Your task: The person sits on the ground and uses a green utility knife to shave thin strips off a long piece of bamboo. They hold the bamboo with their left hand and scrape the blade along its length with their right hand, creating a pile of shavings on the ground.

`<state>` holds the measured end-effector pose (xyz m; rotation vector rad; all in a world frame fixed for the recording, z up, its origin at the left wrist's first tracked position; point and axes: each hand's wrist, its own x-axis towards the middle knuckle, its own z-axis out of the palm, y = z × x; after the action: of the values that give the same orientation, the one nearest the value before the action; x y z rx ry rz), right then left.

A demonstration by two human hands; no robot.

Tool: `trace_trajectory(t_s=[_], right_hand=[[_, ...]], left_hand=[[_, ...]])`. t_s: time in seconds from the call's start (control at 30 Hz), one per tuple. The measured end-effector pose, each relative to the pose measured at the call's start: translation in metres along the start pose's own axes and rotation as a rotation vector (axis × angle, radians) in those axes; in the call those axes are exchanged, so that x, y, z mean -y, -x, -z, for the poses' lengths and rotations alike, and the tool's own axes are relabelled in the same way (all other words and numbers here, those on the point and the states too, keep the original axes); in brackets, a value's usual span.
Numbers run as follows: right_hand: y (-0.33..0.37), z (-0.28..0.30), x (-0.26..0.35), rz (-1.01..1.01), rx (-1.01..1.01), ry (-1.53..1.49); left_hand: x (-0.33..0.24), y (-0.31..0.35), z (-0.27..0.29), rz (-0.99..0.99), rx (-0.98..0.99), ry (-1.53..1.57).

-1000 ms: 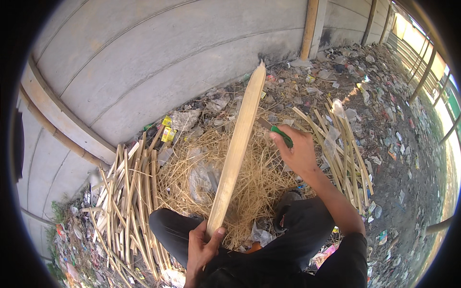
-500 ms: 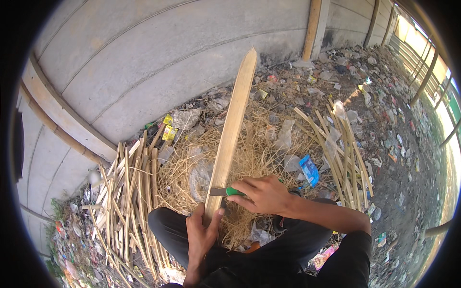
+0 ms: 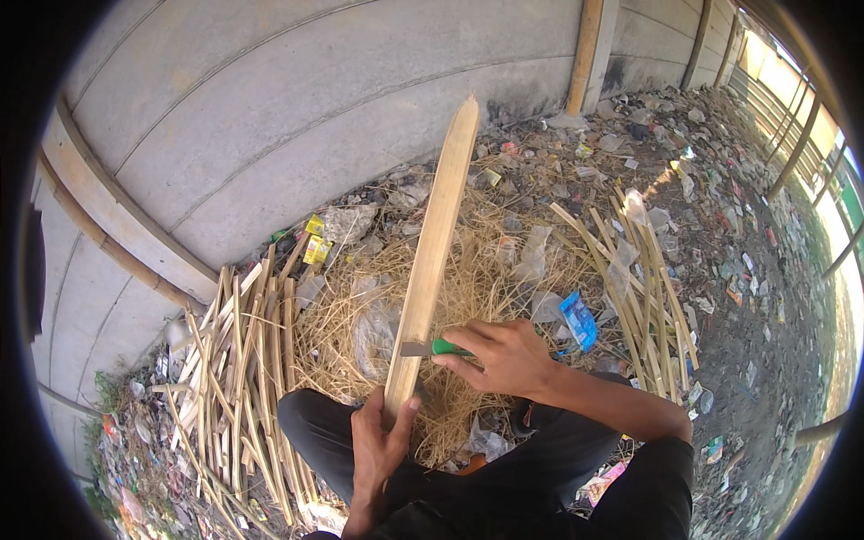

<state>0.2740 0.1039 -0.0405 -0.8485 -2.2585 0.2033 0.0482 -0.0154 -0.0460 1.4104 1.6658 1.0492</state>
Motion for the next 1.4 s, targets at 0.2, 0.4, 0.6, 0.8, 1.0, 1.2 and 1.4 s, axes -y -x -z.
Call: trace_trajectory(t_s=[0.2, 0.4, 0.6, 0.8, 1.0, 1.2, 1.4], right_hand=[[-0.013, 0.015, -0.033, -0.145, -0.203, 0.023], [-0.013, 0.06, -0.085, -0.495, -0.265, 0.073], [0.003, 0.016, -0.044, -0.144, -0.177, -0.072], [0.005, 0.004, -0.005, 0.016, 0.021, -0.056], [0.011, -0.008, 0.003, 0.055, 0.016, -0.082], [0.006, -0.006, 0.008, 0.014, 0.044, -0.057], [0.004, -0.005, -0.001, -0.031, 0.024, -0.066]], left_hand=[[0.016, 0.013, 0.005, 0.041, 0.073, -0.011], [0.029, 0.045, 0.017, 0.058, 0.189, -0.059], [0.034, 0.025, 0.021, 0.263, 0.258, 0.218], [0.024, 0.001, 0.011, 0.309, 0.305, 0.408], [0.037, -0.002, 0.002, 0.057, 0.256, 0.199], [0.021, 0.0, 0.004, -0.001, 0.209, -0.005], [0.024, 0.002, 0.002, 0.002, 0.206, -0.071]])
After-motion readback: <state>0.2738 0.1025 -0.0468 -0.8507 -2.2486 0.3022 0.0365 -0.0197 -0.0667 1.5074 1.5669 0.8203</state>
